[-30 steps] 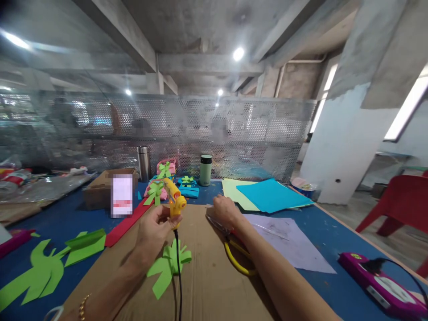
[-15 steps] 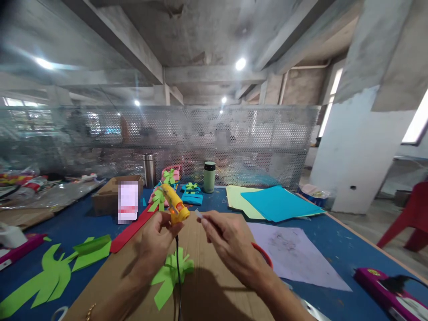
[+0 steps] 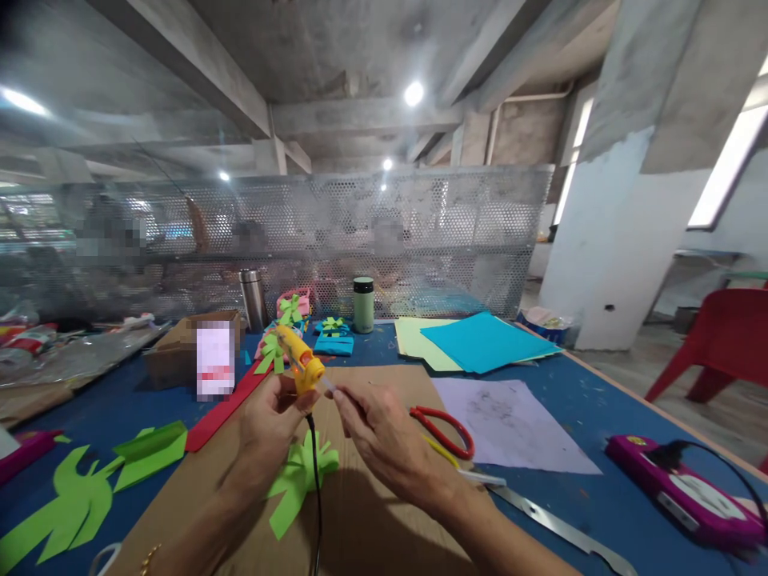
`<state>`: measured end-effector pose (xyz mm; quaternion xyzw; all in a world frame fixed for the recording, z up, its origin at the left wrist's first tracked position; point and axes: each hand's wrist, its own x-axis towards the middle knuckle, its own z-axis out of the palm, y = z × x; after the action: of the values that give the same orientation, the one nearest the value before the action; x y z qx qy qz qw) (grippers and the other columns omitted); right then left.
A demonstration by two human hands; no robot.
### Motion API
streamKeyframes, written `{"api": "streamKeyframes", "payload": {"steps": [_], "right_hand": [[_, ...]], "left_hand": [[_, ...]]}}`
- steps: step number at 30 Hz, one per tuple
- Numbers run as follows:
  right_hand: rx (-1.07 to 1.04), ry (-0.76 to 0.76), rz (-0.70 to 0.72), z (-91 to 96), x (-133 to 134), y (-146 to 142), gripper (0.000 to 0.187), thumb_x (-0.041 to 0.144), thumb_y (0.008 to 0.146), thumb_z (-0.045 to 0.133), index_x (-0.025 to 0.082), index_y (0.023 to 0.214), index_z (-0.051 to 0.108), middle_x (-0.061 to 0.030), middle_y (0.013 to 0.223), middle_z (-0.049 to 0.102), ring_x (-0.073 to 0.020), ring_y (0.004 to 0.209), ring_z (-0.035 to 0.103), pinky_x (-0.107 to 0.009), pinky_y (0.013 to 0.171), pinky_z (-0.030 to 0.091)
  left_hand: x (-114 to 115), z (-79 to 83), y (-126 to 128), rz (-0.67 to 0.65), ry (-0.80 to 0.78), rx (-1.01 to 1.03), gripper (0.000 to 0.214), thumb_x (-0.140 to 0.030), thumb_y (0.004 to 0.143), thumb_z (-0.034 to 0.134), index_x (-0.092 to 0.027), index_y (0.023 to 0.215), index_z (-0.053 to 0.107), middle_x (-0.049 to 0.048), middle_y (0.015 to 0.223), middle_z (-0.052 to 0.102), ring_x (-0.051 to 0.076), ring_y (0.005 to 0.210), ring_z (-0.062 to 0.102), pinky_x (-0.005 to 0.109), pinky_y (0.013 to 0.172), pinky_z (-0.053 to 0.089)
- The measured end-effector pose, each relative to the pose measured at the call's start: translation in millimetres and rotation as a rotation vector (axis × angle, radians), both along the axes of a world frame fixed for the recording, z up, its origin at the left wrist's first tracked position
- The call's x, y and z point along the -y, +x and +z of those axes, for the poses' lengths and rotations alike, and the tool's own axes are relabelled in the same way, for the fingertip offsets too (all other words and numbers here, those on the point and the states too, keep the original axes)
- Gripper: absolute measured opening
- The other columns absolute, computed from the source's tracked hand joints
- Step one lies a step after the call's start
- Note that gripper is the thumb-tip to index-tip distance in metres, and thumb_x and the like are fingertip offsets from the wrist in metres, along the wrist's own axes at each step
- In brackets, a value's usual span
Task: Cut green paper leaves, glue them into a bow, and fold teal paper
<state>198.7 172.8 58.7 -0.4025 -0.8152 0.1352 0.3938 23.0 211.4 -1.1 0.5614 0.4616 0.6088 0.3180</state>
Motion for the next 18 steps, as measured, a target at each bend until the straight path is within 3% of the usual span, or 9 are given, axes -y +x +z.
{"api": "streamKeyframes", "payload": {"steps": [10, 18], "right_hand": [[0.016, 0.016, -0.010, -1.8, -3.5, -0.9, 0.035, 0.029, 0.099, 0.041, 0.019, 0.067, 0.052, 0.0035, 0.061, 0.050, -0.0100, 0.054, 0.041, -0.024, 0.054, 0.030], [0.039, -0.041, -0.052, -1.7, -1.4, -0.6, 0.037, 0.032, 0.098, 0.040, 0.017, 0.072, 0.060, 0.0040, 0.058, 0.045, -0.0104, 0.053, 0.038, -0.026, 0.053, 0.027]], "left_hand": [[-1.8, -5.0, 0.9, 0.004, -0.004, -0.067, 0.034, -0.048, 0.076, 0.071, -0.017, 0.089, 0.062, 0.0047, 0.083, 0.069, 0.019, 0.072, 0.062, 0.030, 0.067, 0.047], [2.8, -0.2, 1.2, 0.168, 0.090, -0.194, 0.026, -0.044, 0.079, 0.067, -0.020, 0.085, 0.060, 0.0035, 0.081, 0.068, 0.020, 0.072, 0.061, 0.030, 0.065, 0.045]]}}
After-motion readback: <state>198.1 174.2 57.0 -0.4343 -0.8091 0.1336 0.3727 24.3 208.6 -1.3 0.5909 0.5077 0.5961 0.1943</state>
